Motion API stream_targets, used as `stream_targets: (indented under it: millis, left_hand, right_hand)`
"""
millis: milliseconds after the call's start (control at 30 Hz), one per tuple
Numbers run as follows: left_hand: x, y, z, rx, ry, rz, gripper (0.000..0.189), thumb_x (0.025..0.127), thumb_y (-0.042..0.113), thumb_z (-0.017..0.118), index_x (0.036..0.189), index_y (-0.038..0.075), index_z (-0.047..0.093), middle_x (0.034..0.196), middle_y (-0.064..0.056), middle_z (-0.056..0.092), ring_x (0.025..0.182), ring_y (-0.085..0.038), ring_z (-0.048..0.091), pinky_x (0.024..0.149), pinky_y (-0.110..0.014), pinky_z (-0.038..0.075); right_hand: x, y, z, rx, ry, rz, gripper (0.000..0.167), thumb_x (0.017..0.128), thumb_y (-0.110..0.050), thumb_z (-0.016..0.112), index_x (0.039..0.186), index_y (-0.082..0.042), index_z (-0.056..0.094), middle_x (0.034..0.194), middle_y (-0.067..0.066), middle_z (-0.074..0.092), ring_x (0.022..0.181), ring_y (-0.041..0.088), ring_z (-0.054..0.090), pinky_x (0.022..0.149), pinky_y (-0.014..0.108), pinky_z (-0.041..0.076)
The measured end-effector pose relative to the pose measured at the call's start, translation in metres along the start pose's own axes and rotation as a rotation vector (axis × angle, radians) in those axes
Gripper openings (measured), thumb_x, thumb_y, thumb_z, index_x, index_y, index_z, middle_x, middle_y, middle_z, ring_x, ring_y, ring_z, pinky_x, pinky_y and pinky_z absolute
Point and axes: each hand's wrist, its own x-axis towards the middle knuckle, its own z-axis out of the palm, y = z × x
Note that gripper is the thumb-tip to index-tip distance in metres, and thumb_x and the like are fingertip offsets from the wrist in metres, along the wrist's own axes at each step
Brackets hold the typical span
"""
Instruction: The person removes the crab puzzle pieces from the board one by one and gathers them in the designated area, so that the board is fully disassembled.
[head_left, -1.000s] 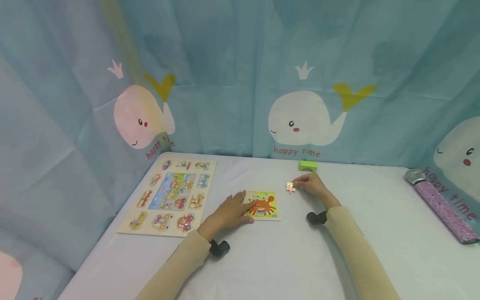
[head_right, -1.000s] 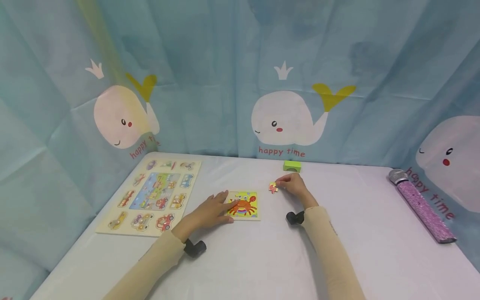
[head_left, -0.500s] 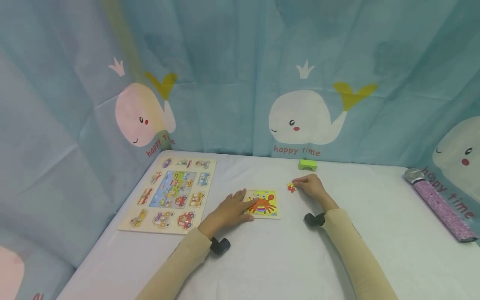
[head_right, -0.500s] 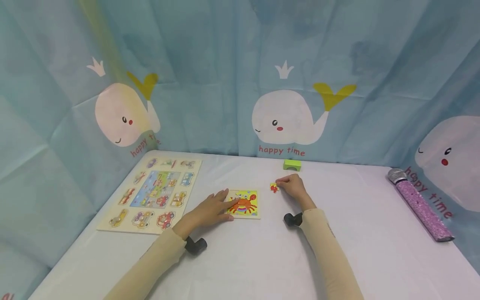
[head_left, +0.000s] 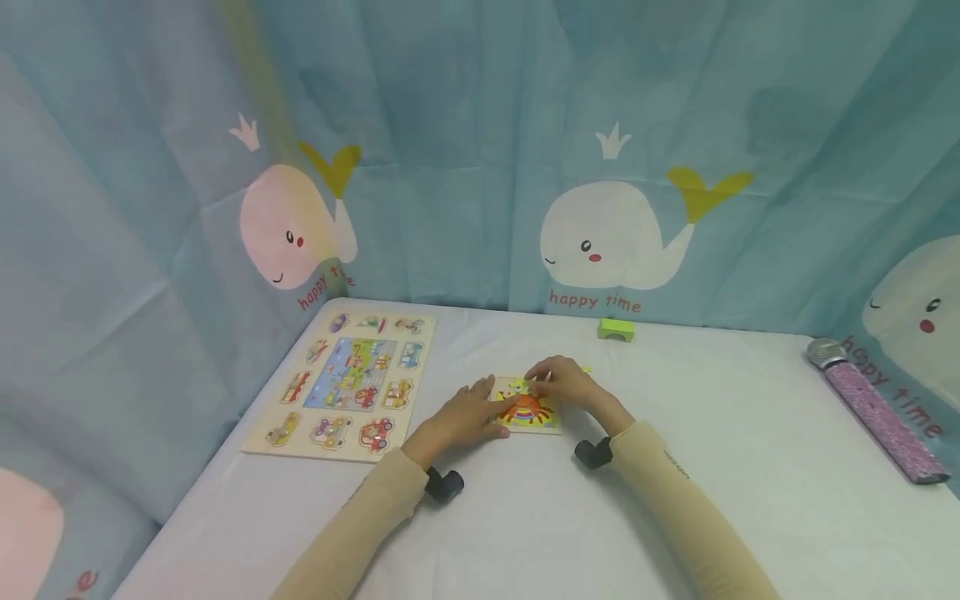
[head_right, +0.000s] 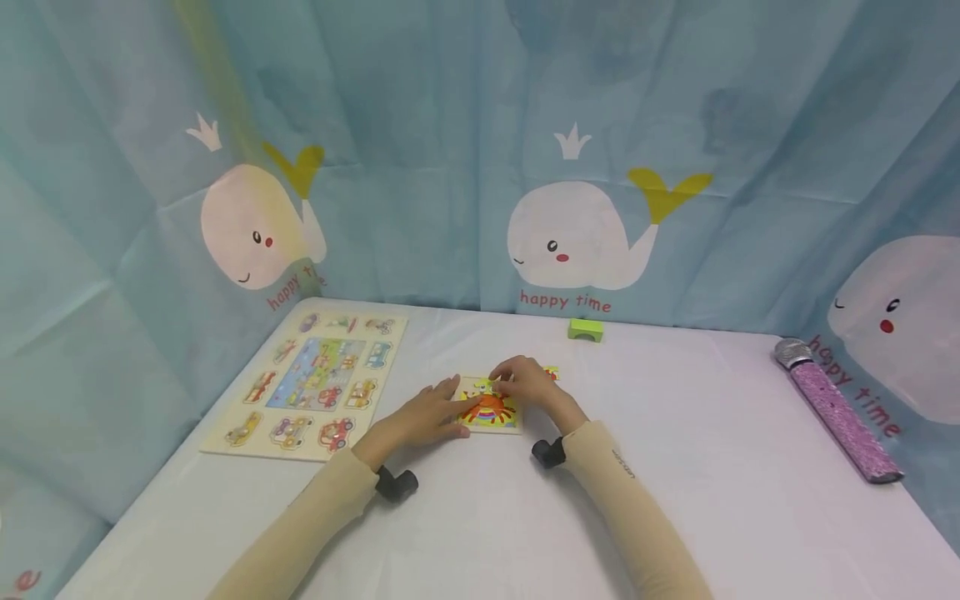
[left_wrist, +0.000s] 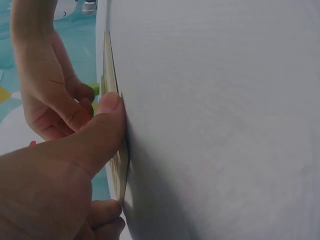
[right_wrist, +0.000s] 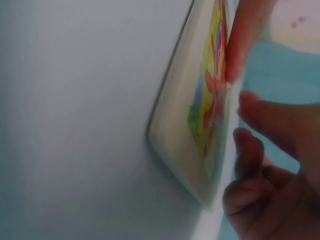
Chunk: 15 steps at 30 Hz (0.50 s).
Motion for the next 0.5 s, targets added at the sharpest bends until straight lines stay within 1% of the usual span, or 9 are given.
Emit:
stream_targets:
  millis: [133, 233, 300, 367, 500]
  left_hand:
    - [0.001, 0.0, 0.002, 0.002, 0.004, 0.011, 0.057, 0.088, 0.047, 0.054, 0.139, 0.027, 0.04, 0.152, -0.019, 0.02, 0.141, -0.031, 0.018, 0.114, -0.049, 0.018]
    - [0.001, 0.001, 0.002, 0.008, 0.007, 0.013, 0.057, 0.088, 0.046, 0.054, 0.139, 0.027, 0.04, 0.151, -0.019, 0.021, 0.141, -0.031, 0.019, 0.114, -0.049, 0.019]
    - [0.001, 0.001, 0.003, 0.007, 0.013, 0.014, 0.057, 0.088, 0.046, 0.055, 0.139, 0.027, 0.041, 0.151, -0.019, 0.022, 0.141, -0.031, 0.019, 0.114, -0.049, 0.019]
    - [0.0, 0.0, 0.002, 0.002, 0.016, 0.012, 0.057, 0.088, 0.046, 0.055, 0.139, 0.027, 0.04, 0.151, -0.018, 0.021, 0.141, -0.031, 0.019, 0.114, -0.049, 0.018]
    - [0.0, -0.001, 0.003, 0.008, 0.026, 0.016, 0.057, 0.087, 0.046, 0.055, 0.139, 0.027, 0.041, 0.151, -0.018, 0.022, 0.141, -0.031, 0.02, 0.114, -0.049, 0.019]
  right_hand:
    - [0.006, -0.008, 0.01, 0.008, -0.059, 0.031, 0.024, 0.087, -0.011, 0.062, 0.111, -0.011, 0.065, 0.094, 0.006, 0.06, 0.082, 0.017, 0.052, 0.076, 0.031, 0.047]
    - [0.008, -0.007, 0.014, 0.017, -0.094, 0.075, 0.027, 0.088, -0.01, 0.06, 0.114, -0.017, 0.063, 0.101, 0.006, 0.059, 0.088, 0.018, 0.052, 0.084, 0.037, 0.048]
    - [0.01, -0.006, 0.017, 0.014, -0.113, 0.086, 0.028, 0.088, -0.01, 0.059, 0.114, -0.021, 0.062, 0.103, 0.006, 0.058, 0.09, 0.019, 0.052, 0.087, 0.039, 0.048]
    - [0.011, -0.006, 0.017, -0.005, -0.128, 0.073, 0.029, 0.089, -0.009, 0.058, 0.114, -0.022, 0.061, 0.102, 0.006, 0.056, 0.089, 0.019, 0.051, 0.086, 0.038, 0.048]
    - [0.012, -0.008, 0.016, -0.05, -0.128, 0.038, 0.027, 0.089, -0.008, 0.057, 0.112, -0.022, 0.059, 0.097, 0.006, 0.051, 0.086, 0.019, 0.049, 0.08, 0.034, 0.048]
